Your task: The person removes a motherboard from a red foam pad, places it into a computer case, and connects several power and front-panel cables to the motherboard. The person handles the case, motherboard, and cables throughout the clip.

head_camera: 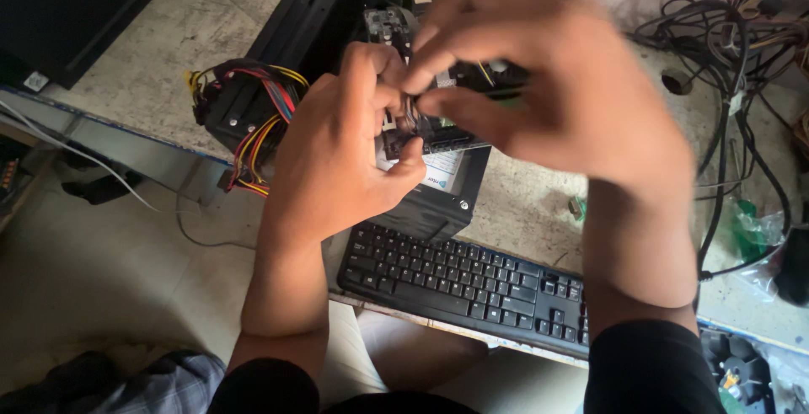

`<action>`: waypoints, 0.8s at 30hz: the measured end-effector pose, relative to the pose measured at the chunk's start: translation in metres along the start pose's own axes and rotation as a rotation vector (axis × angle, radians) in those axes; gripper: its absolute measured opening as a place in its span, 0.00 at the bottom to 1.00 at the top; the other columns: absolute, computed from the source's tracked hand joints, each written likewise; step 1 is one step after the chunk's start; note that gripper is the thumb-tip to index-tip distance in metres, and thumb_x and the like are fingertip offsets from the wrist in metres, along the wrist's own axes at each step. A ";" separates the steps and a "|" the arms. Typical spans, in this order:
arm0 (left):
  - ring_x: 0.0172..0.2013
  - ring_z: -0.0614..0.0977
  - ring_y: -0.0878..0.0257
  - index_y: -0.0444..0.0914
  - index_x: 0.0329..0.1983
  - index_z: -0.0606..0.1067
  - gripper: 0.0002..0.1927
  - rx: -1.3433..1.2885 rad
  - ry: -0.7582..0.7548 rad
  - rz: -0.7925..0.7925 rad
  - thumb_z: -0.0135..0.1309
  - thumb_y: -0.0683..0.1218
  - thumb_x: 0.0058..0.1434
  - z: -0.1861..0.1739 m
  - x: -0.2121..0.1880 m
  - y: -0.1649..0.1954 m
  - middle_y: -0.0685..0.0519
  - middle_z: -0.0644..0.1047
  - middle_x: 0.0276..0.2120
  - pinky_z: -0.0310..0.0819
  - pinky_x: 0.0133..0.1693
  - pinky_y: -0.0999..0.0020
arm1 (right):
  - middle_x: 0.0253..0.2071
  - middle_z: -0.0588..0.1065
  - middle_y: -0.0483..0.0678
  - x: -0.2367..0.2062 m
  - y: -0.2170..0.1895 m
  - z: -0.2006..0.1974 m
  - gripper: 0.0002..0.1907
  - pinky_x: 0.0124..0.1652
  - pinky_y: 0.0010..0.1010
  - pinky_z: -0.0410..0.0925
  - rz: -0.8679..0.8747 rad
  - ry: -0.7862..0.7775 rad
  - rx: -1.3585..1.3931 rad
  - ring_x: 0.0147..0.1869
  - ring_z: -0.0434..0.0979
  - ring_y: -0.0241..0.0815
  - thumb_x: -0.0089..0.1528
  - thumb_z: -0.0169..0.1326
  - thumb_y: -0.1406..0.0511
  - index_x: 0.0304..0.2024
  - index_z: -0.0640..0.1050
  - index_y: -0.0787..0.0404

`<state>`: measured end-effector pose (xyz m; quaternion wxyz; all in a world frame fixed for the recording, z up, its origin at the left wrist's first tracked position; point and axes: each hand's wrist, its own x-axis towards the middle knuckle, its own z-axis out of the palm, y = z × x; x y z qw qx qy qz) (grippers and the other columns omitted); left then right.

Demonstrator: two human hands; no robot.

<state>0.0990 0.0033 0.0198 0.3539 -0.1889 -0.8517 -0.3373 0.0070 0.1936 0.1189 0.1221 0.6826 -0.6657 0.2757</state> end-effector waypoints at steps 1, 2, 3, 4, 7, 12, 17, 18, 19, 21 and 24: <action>0.29 0.76 0.48 0.33 0.53 0.62 0.31 0.042 0.005 -0.003 0.67 0.38 0.50 0.000 0.000 0.000 0.48 0.74 0.28 0.68 0.36 0.56 | 0.48 0.78 0.53 -0.003 -0.005 -0.002 0.10 0.49 0.42 0.70 -0.022 -0.077 0.198 0.51 0.80 0.53 0.61 0.64 0.70 0.45 0.80 0.63; 0.31 0.78 0.50 0.34 0.52 0.62 0.30 -0.022 -0.013 -0.009 0.66 0.38 0.52 0.000 0.001 -0.001 0.48 0.74 0.31 0.69 0.36 0.59 | 0.50 0.78 0.53 -0.007 -0.010 -0.003 0.10 0.50 0.41 0.71 -0.042 -0.153 0.396 0.51 0.80 0.53 0.65 0.62 0.66 0.47 0.79 0.64; 0.34 0.80 0.52 0.34 0.52 0.61 0.29 -0.087 -0.032 -0.016 0.65 0.37 0.53 0.000 0.002 -0.002 0.48 0.75 0.34 0.71 0.37 0.61 | 0.52 0.77 0.53 -0.012 -0.016 -0.004 0.12 0.50 0.40 0.72 -0.062 -0.228 0.594 0.52 0.81 0.53 0.68 0.60 0.63 0.49 0.78 0.64; 0.37 0.82 0.54 0.35 0.52 0.60 0.28 -0.152 -0.051 -0.021 0.64 0.37 0.54 0.000 0.003 -0.002 0.48 0.75 0.37 0.72 0.37 0.63 | 0.51 0.77 0.53 -0.016 -0.022 -0.001 0.12 0.50 0.40 0.72 -0.102 -0.325 0.697 0.51 0.81 0.53 0.68 0.59 0.63 0.49 0.78 0.64; 0.29 0.76 0.59 0.36 0.52 0.63 0.28 -0.040 -0.053 -0.089 0.66 0.38 0.53 0.002 0.002 0.001 0.54 0.75 0.32 0.69 0.35 0.65 | 0.49 0.77 0.52 -0.030 -0.036 0.018 0.11 0.50 0.41 0.72 -0.175 -0.544 0.820 0.51 0.81 0.52 0.66 0.59 0.63 0.47 0.78 0.63; 0.28 0.73 0.60 0.35 0.47 0.65 0.26 -0.046 -0.027 -0.096 0.66 0.36 0.49 0.005 0.006 0.009 0.49 0.73 0.35 0.68 0.34 0.67 | 0.47 0.76 0.51 -0.050 -0.048 0.029 0.10 0.49 0.41 0.70 -0.195 -0.565 0.784 0.49 0.80 0.52 0.64 0.59 0.64 0.45 0.79 0.62; 0.30 0.73 0.65 0.36 0.48 0.64 0.26 -0.072 -0.027 -0.087 0.67 0.37 0.53 0.008 0.007 0.015 0.52 0.74 0.37 0.71 0.36 0.71 | 0.44 0.76 0.50 -0.060 -0.054 0.027 0.09 0.48 0.41 0.69 -0.176 -0.521 0.699 0.48 0.79 0.51 0.62 0.58 0.64 0.43 0.79 0.61; 0.31 0.72 0.64 0.36 0.47 0.64 0.26 -0.076 -0.026 -0.097 0.67 0.36 0.51 0.008 0.006 0.015 0.51 0.73 0.38 0.71 0.36 0.70 | 0.43 0.76 0.49 -0.060 -0.056 0.029 0.09 0.48 0.41 0.69 -0.171 -0.518 0.685 0.48 0.79 0.51 0.62 0.58 0.64 0.42 0.79 0.61; 0.31 0.71 0.63 0.36 0.45 0.64 0.26 -0.072 -0.019 -0.112 0.67 0.36 0.50 0.008 0.006 0.014 0.49 0.72 0.39 0.71 0.37 0.69 | 0.43 0.75 0.49 -0.061 -0.056 0.029 0.08 0.48 0.41 0.69 -0.176 -0.510 0.670 0.48 0.79 0.50 0.61 0.58 0.64 0.42 0.79 0.61; 0.31 0.72 0.64 0.35 0.48 0.64 0.26 -0.061 -0.033 -0.121 0.66 0.36 0.52 0.008 0.005 0.012 0.53 0.74 0.35 0.70 0.37 0.69 | 0.41 0.75 0.49 -0.060 -0.058 0.030 0.08 0.48 0.42 0.68 -0.185 -0.507 0.636 0.47 0.78 0.50 0.61 0.58 0.64 0.41 0.79 0.61; 0.29 0.72 0.64 0.35 0.49 0.63 0.27 -0.078 -0.031 -0.130 0.66 0.36 0.53 0.008 0.003 0.009 0.53 0.74 0.34 0.70 0.37 0.70 | 0.40 0.75 0.48 -0.058 -0.056 0.024 0.07 0.48 0.42 0.67 -0.188 -0.498 0.566 0.46 0.78 0.50 0.59 0.58 0.65 0.39 0.79 0.60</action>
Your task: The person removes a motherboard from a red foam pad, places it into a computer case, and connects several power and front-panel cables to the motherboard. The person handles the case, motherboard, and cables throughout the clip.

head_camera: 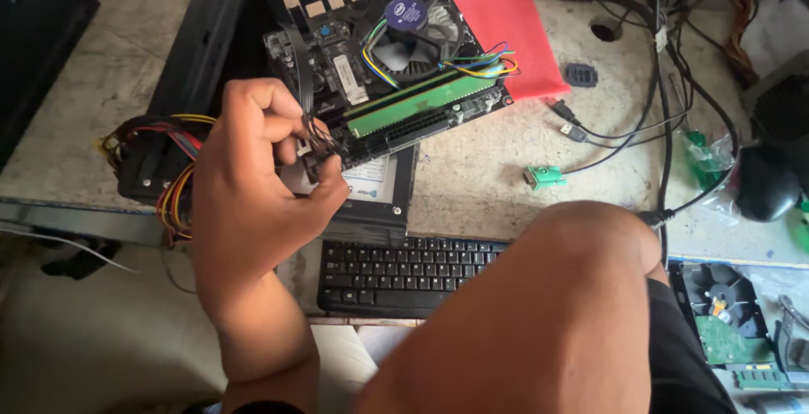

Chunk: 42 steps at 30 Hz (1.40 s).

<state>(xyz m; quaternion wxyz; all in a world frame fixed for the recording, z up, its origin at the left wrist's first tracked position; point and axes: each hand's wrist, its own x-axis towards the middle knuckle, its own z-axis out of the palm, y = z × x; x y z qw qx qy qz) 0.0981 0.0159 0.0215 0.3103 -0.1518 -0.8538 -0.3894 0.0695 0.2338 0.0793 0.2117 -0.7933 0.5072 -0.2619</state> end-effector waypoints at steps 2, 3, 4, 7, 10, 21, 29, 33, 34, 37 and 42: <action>0.28 0.72 0.65 0.36 0.49 0.63 0.26 -0.017 -0.004 0.000 0.66 0.36 0.53 0.000 -0.001 -0.001 0.53 0.74 0.33 0.70 0.38 0.70 | 0.39 0.75 0.47 0.004 -0.001 -0.003 0.07 0.47 0.42 0.67 0.006 0.022 -0.057 0.46 0.78 0.49 0.59 0.57 0.65 0.38 0.79 0.60; 0.28 0.72 0.64 0.36 0.49 0.64 0.26 -0.025 -0.008 0.005 0.66 0.36 0.53 0.000 -0.001 -0.001 0.53 0.74 0.32 0.70 0.38 0.70 | 0.38 0.74 0.47 0.004 -0.003 -0.006 0.07 0.47 0.42 0.67 0.014 0.039 -0.099 0.46 0.77 0.49 0.58 0.57 0.65 0.38 0.79 0.60; 0.28 0.72 0.64 0.36 0.49 0.64 0.26 -0.029 -0.007 0.010 0.65 0.35 0.53 -0.001 -0.001 -0.001 0.53 0.74 0.31 0.70 0.38 0.70 | 0.37 0.74 0.47 0.005 -0.005 -0.009 0.07 0.47 0.42 0.67 0.018 0.054 -0.152 0.46 0.77 0.49 0.58 0.57 0.65 0.37 0.79 0.59; 0.29 0.72 0.65 0.35 0.48 0.63 0.27 -0.026 -0.041 -0.034 0.66 0.37 0.52 -0.003 0.003 -0.001 0.54 0.74 0.33 0.69 0.35 0.70 | 0.36 0.74 0.46 0.010 -0.013 -0.021 0.06 0.47 0.42 0.66 0.095 0.163 -0.423 0.45 0.77 0.48 0.56 0.57 0.65 0.36 0.79 0.59; 0.27 0.72 0.63 0.36 0.47 0.66 0.23 0.051 0.005 -0.125 0.60 0.34 0.49 -0.002 0.003 0.005 0.52 0.71 0.31 0.69 0.32 0.70 | 0.34 0.74 0.46 0.015 -0.007 -0.039 0.06 0.47 0.43 0.65 0.203 0.272 -0.718 0.44 0.76 0.48 0.55 0.57 0.66 0.35 0.79 0.58; 0.30 0.74 0.59 0.36 0.48 0.65 0.24 0.063 0.022 0.073 0.66 0.39 0.53 -0.007 0.001 -0.002 0.53 0.72 0.28 0.69 0.37 0.64 | 0.36 0.75 0.46 0.023 0.033 -0.064 0.14 0.47 0.45 0.65 0.303 0.294 -0.780 0.46 0.77 0.49 0.53 0.65 0.66 0.42 0.84 0.55; 0.31 0.74 0.60 0.35 0.50 0.64 0.25 0.011 0.004 0.110 0.66 0.38 0.56 -0.008 -0.001 -0.009 0.53 0.74 0.31 0.69 0.37 0.66 | 0.39 0.79 0.45 0.018 0.049 -0.066 0.11 0.48 0.43 0.68 0.268 0.315 -0.726 0.47 0.78 0.51 0.54 0.67 0.66 0.39 0.83 0.58; 0.30 0.74 0.59 0.35 0.49 0.64 0.25 0.049 0.012 0.118 0.66 0.38 0.54 -0.008 -0.001 -0.007 0.53 0.73 0.30 0.68 0.37 0.65 | 0.39 0.80 0.43 0.017 0.052 -0.069 0.10 0.50 0.41 0.67 0.228 0.311 -0.686 0.47 0.79 0.48 0.54 0.67 0.68 0.38 0.83 0.57; 0.30 0.74 0.59 0.35 0.50 0.64 0.26 0.053 0.014 0.126 0.66 0.38 0.54 -0.008 -0.001 -0.007 0.53 0.73 0.30 0.68 0.38 0.64 | 0.39 0.80 0.42 0.017 0.051 -0.070 0.09 0.50 0.41 0.67 0.224 0.313 -0.673 0.47 0.79 0.47 0.54 0.67 0.68 0.38 0.84 0.56; 0.30 0.75 0.59 0.35 0.50 0.64 0.25 0.047 0.017 0.107 0.66 0.38 0.54 -0.008 -0.002 -0.007 0.53 0.73 0.31 0.69 0.37 0.65 | 0.36 0.80 0.43 0.018 0.050 -0.071 0.10 0.48 0.41 0.65 0.185 0.325 -0.667 0.45 0.78 0.46 0.51 0.66 0.68 0.35 0.83 0.58; 0.28 0.74 0.60 0.34 0.50 0.64 0.25 0.032 0.019 0.113 0.65 0.37 0.55 -0.009 0.000 -0.007 0.53 0.75 0.31 0.68 0.34 0.65 | 0.33 0.77 0.42 0.024 0.042 -0.068 0.10 0.48 0.40 0.64 0.207 0.289 -0.811 0.45 0.76 0.46 0.51 0.67 0.66 0.36 0.83 0.57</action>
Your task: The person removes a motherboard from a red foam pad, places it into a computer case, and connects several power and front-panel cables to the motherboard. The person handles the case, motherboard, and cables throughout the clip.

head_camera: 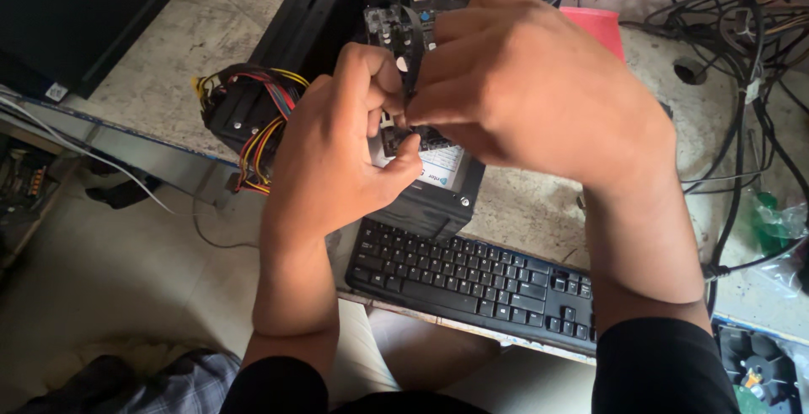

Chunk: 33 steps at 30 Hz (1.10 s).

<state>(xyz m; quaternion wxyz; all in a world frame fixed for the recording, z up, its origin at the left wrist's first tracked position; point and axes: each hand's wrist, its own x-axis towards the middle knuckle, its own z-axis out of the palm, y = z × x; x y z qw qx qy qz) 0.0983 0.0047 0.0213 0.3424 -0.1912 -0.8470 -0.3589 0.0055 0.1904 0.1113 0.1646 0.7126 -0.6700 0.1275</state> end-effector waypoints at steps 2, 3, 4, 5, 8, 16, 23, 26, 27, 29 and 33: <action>0.27 0.74 0.60 0.34 0.50 0.64 0.25 -0.001 -0.001 -0.007 0.65 0.38 0.56 0.000 0.000 0.000 0.53 0.75 0.31 0.68 0.34 0.65 | 0.31 0.76 0.41 0.001 -0.006 -0.001 0.11 0.48 0.40 0.64 0.005 -0.010 -0.084 0.44 0.76 0.45 0.49 0.67 0.65 0.35 0.83 0.56; 0.27 0.74 0.60 0.34 0.50 0.65 0.24 -0.004 -0.006 -0.025 0.65 0.38 0.56 0.000 0.000 0.001 0.53 0.75 0.30 0.68 0.34 0.65 | 0.31 0.76 0.41 0.002 -0.007 -0.001 0.11 0.46 0.39 0.64 0.002 0.005 -0.083 0.43 0.76 0.45 0.48 0.67 0.65 0.34 0.84 0.56; 0.26 0.74 0.60 0.34 0.50 0.65 0.24 -0.008 -0.012 -0.043 0.65 0.38 0.56 0.000 0.000 0.000 0.54 0.74 0.29 0.68 0.33 0.65 | 0.31 0.76 0.41 0.003 -0.008 -0.002 0.11 0.45 0.39 0.64 -0.001 0.019 -0.082 0.42 0.76 0.45 0.47 0.67 0.65 0.33 0.84 0.56; 0.27 0.74 0.60 0.35 0.49 0.65 0.24 -0.006 -0.017 -0.034 0.65 0.38 0.56 0.000 0.000 0.000 0.54 0.75 0.30 0.68 0.34 0.65 | 0.31 0.76 0.41 0.004 -0.009 -0.003 0.12 0.43 0.39 0.63 -0.004 0.033 -0.080 0.41 0.76 0.44 0.45 0.67 0.64 0.32 0.84 0.56; 0.29 0.76 0.60 0.36 0.49 0.65 0.24 0.017 -0.014 0.005 0.65 0.38 0.55 -0.001 -0.001 -0.002 0.55 0.76 0.32 0.68 0.36 0.65 | 0.32 0.75 0.42 0.006 -0.010 -0.007 0.12 0.43 0.39 0.63 -0.005 0.051 -0.103 0.42 0.76 0.44 0.44 0.65 0.66 0.32 0.84 0.56; 0.29 0.76 0.60 0.35 0.49 0.65 0.27 0.040 -0.033 0.007 0.67 0.40 0.52 -0.001 -0.001 -0.002 0.56 0.78 0.33 0.68 0.37 0.63 | 0.27 0.69 0.41 0.006 -0.022 -0.006 0.06 0.41 0.37 0.63 0.035 0.033 -0.316 0.38 0.74 0.42 0.48 0.63 0.62 0.24 0.79 0.55; 0.31 0.76 0.59 0.35 0.50 0.65 0.27 0.026 -0.030 0.021 0.69 0.41 0.55 -0.002 -0.001 -0.001 0.55 0.77 0.33 0.69 0.39 0.63 | 0.26 0.68 0.40 0.007 -0.024 -0.006 0.08 0.40 0.36 0.63 0.026 0.038 -0.345 0.36 0.74 0.41 0.50 0.64 0.61 0.23 0.78 0.56; 0.32 0.77 0.60 0.36 0.51 0.66 0.25 0.024 -0.020 0.028 0.68 0.40 0.57 -0.002 -0.002 -0.002 0.55 0.77 0.34 0.70 0.40 0.64 | 0.27 0.69 0.42 0.007 -0.019 -0.006 0.07 0.41 0.38 0.64 0.008 0.058 -0.213 0.38 0.74 0.43 0.50 0.65 0.62 0.27 0.81 0.57; 0.33 0.78 0.61 0.36 0.51 0.66 0.24 0.016 -0.020 0.033 0.67 0.40 0.58 -0.002 -0.002 -0.002 0.56 0.78 0.34 0.70 0.40 0.64 | 0.28 0.71 0.43 0.007 -0.016 -0.006 0.07 0.41 0.40 0.64 0.004 0.058 -0.153 0.39 0.75 0.45 0.50 0.66 0.64 0.28 0.81 0.57; 0.32 0.78 0.61 0.36 0.51 0.66 0.24 0.006 -0.020 0.032 0.67 0.40 0.58 -0.002 -0.002 -0.002 0.56 0.78 0.34 0.70 0.40 0.65 | 0.31 0.73 0.45 0.007 -0.010 -0.005 0.08 0.42 0.42 0.65 -0.004 0.060 -0.033 0.40 0.75 0.48 0.50 0.66 0.66 0.31 0.83 0.59; 0.32 0.77 0.61 0.37 0.49 0.66 0.22 -0.003 -0.017 0.018 0.67 0.39 0.59 -0.002 -0.002 -0.002 0.55 0.77 0.33 0.69 0.39 0.65 | 0.37 0.75 0.47 0.006 0.001 -0.003 0.11 0.46 0.44 0.66 -0.020 0.034 0.055 0.45 0.77 0.50 0.47 0.67 0.68 0.32 0.82 0.61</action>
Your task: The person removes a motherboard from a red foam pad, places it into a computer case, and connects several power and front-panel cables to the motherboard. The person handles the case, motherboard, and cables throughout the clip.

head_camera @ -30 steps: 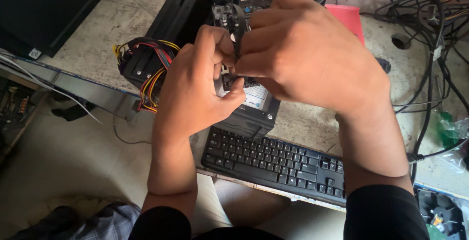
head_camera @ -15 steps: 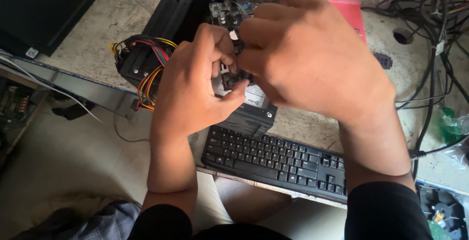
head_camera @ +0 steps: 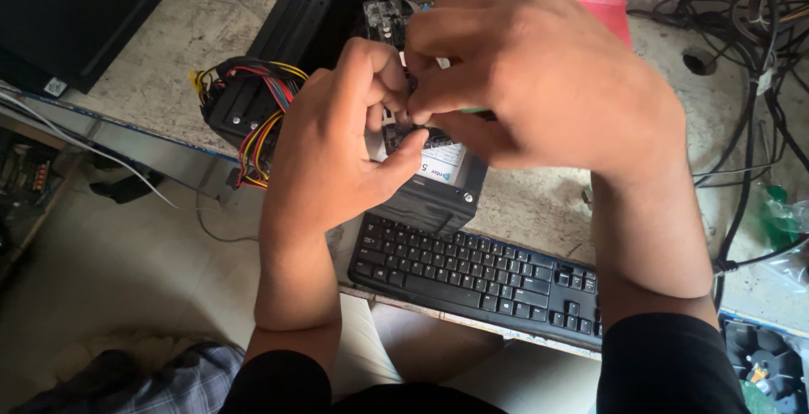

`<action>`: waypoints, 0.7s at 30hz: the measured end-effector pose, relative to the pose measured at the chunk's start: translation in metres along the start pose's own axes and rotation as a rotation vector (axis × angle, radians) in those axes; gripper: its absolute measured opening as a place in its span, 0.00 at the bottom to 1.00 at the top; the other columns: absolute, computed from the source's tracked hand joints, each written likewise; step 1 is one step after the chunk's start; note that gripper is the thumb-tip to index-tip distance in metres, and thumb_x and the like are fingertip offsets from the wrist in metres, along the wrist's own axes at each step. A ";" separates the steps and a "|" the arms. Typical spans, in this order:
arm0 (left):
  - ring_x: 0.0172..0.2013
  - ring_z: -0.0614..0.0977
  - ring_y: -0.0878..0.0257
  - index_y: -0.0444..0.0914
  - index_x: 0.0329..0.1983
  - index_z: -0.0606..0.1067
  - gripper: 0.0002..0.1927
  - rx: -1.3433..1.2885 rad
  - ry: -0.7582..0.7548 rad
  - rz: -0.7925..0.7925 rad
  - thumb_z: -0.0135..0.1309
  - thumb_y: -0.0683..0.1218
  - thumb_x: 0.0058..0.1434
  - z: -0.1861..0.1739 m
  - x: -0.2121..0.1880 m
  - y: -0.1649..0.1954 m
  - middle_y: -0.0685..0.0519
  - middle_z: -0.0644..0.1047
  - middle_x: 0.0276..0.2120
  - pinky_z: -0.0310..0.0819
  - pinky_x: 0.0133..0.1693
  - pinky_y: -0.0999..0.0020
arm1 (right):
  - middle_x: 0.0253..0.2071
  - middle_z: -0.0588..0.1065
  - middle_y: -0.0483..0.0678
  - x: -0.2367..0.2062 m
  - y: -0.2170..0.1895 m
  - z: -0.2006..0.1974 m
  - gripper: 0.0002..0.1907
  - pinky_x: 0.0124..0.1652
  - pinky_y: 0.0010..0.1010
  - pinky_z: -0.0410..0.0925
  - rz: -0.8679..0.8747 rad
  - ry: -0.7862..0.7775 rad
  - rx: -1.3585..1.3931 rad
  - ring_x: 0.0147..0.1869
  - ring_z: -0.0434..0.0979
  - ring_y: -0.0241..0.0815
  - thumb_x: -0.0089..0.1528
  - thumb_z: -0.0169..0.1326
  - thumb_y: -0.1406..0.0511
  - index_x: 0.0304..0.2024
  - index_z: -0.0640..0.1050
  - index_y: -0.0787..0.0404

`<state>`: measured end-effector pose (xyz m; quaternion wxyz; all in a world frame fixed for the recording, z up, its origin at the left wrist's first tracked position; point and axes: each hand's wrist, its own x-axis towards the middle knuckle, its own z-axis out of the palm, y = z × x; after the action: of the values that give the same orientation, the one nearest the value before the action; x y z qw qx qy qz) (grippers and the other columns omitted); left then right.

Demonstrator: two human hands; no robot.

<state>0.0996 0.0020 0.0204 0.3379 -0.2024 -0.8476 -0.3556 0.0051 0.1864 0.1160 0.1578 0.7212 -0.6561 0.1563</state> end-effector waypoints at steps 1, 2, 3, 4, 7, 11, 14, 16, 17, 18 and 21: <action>0.31 0.76 0.61 0.37 0.49 0.66 0.22 -0.002 0.003 -0.001 0.67 0.39 0.60 0.000 0.000 0.000 0.55 0.77 0.33 0.69 0.39 0.66 | 0.38 0.75 0.47 -0.001 0.003 0.000 0.12 0.47 0.44 0.66 -0.009 -0.003 0.015 0.47 0.77 0.51 0.46 0.67 0.68 0.33 0.82 0.61; 0.31 0.76 0.62 0.37 0.49 0.66 0.22 -0.006 0.004 -0.001 0.67 0.39 0.60 0.000 0.000 0.001 0.56 0.77 0.33 0.69 0.39 0.66 | 0.39 0.75 0.47 -0.001 0.004 0.001 0.14 0.48 0.44 0.67 -0.018 -0.006 0.030 0.48 0.77 0.51 0.44 0.66 0.69 0.33 0.82 0.61; 0.30 0.76 0.62 0.37 0.49 0.65 0.22 -0.011 0.005 -0.001 0.67 0.39 0.60 0.000 0.000 0.001 0.56 0.77 0.33 0.69 0.38 0.66 | 0.39 0.75 0.47 -0.002 0.005 0.001 0.14 0.48 0.44 0.66 -0.004 -0.015 0.040 0.49 0.76 0.51 0.44 0.66 0.69 0.33 0.83 0.60; 0.29 0.76 0.63 0.37 0.49 0.65 0.22 -0.017 0.006 -0.002 0.67 0.39 0.61 0.000 0.000 0.001 0.56 0.77 0.33 0.69 0.38 0.66 | 0.39 0.75 0.47 -0.003 0.005 0.002 0.14 0.48 0.44 0.66 0.010 -0.025 0.050 0.49 0.76 0.51 0.44 0.67 0.69 0.34 0.83 0.60; 0.28 0.76 0.63 0.37 0.48 0.65 0.22 -0.023 0.002 -0.012 0.67 0.39 0.61 0.000 0.000 0.001 0.55 0.76 0.33 0.69 0.38 0.67 | 0.41 0.75 0.45 -0.005 0.005 0.002 0.15 0.49 0.44 0.66 0.051 -0.059 0.053 0.52 0.77 0.49 0.46 0.66 0.69 0.36 0.83 0.58; 0.30 0.75 0.62 0.37 0.49 0.65 0.22 -0.016 -0.007 -0.017 0.67 0.39 0.61 -0.001 0.000 0.000 0.55 0.76 0.32 0.68 0.36 0.67 | 0.39 0.75 0.46 -0.004 0.003 0.001 0.17 0.48 0.44 0.66 0.059 -0.052 0.026 0.50 0.77 0.49 0.43 0.66 0.71 0.36 0.84 0.57; 0.30 0.76 0.62 0.37 0.49 0.65 0.23 -0.006 -0.016 -0.008 0.68 0.40 0.59 -0.003 0.000 0.000 0.55 0.76 0.33 0.68 0.37 0.66 | 0.39 0.75 0.48 -0.003 0.000 0.000 0.13 0.48 0.45 0.66 0.047 -0.025 -0.019 0.50 0.76 0.51 0.44 0.66 0.69 0.32 0.82 0.59; 0.30 0.76 0.62 0.37 0.48 0.65 0.24 0.012 -0.021 0.004 0.68 0.41 0.57 -0.003 0.001 0.001 0.55 0.77 0.34 0.68 0.38 0.66 | 0.39 0.76 0.48 -0.001 -0.001 0.000 0.12 0.46 0.44 0.66 0.043 -0.002 -0.074 0.48 0.77 0.50 0.44 0.66 0.67 0.31 0.82 0.61; 0.31 0.76 0.62 0.37 0.49 0.65 0.24 0.016 -0.027 0.007 0.69 0.41 0.57 -0.003 0.001 0.001 0.55 0.76 0.35 0.68 0.39 0.65 | 0.38 0.76 0.49 -0.001 -0.002 0.001 0.11 0.45 0.43 0.66 0.042 0.009 -0.098 0.48 0.77 0.50 0.44 0.66 0.67 0.30 0.82 0.61; 0.32 0.76 0.62 0.38 0.49 0.65 0.24 0.021 -0.033 0.008 0.69 0.42 0.57 -0.003 0.001 0.001 0.55 0.76 0.35 0.68 0.40 0.65 | 0.37 0.76 0.48 -0.001 -0.003 0.001 0.10 0.45 0.43 0.66 0.053 0.004 -0.099 0.47 0.77 0.50 0.45 0.66 0.66 0.29 0.81 0.61; 0.32 0.75 0.60 0.37 0.48 0.65 0.25 0.043 -0.039 0.013 0.68 0.42 0.55 -0.004 0.000 0.003 0.55 0.75 0.35 0.66 0.40 0.63 | 0.36 0.75 0.48 0.001 -0.003 0.003 0.08 0.44 0.44 0.65 0.065 0.002 -0.097 0.46 0.76 0.50 0.46 0.65 0.66 0.27 0.80 0.61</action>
<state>0.1026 0.0008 0.0240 0.3279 -0.2072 -0.8603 -0.3310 0.0077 0.1844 0.1132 0.1883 0.6908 -0.6859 0.1301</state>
